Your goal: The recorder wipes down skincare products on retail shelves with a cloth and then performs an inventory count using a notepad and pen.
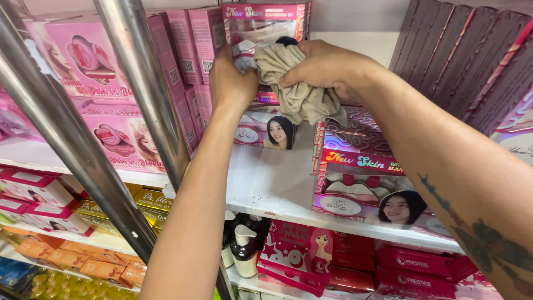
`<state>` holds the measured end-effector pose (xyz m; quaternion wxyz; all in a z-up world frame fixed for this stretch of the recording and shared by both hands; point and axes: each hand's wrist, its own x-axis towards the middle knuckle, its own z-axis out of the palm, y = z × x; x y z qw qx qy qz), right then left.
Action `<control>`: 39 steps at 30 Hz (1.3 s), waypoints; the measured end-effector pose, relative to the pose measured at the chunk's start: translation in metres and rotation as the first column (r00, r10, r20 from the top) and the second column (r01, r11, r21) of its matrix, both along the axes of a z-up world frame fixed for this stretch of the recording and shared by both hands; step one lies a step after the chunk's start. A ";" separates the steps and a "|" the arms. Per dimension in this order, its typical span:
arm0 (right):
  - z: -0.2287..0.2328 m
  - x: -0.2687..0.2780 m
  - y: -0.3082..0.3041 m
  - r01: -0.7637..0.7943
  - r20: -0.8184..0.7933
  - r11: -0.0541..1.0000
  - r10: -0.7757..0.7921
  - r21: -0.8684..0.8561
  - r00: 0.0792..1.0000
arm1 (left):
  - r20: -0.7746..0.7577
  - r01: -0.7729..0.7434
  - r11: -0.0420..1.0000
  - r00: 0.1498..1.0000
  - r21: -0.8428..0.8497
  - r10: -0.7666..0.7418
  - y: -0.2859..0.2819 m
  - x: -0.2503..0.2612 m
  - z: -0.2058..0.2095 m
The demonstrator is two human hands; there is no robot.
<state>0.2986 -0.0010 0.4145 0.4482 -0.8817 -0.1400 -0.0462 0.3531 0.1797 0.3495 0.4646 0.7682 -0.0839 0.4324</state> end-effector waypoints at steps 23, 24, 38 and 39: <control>0.017 -0.114 -0.026 -0.425 0.276 0.773 0.329 0.470 0.903 | 0.486 0.185 0.983 0.858 0.010 -0.167 0.011 -0.133 0.020; 0.015 -0.115 -0.028 -0.450 0.276 0.729 0.356 0.516 0.893 | 0.453 0.169 0.985 0.875 0.041 -0.169 0.007 -0.152 0.020; -0.003 -0.195 -0.033 -0.464 0.566 0.821 0.220 0.332 0.794 | 0.424 0.538 0.644 0.838 -0.543 -0.343 0.023 -0.277 -0.038; -0.004 -0.206 -0.037 -0.475 0.543 0.777 0.209 0.412 0.813 | 0.387 0.600 0.406 0.779 -0.689 -0.494 0.022 -0.294 -0.042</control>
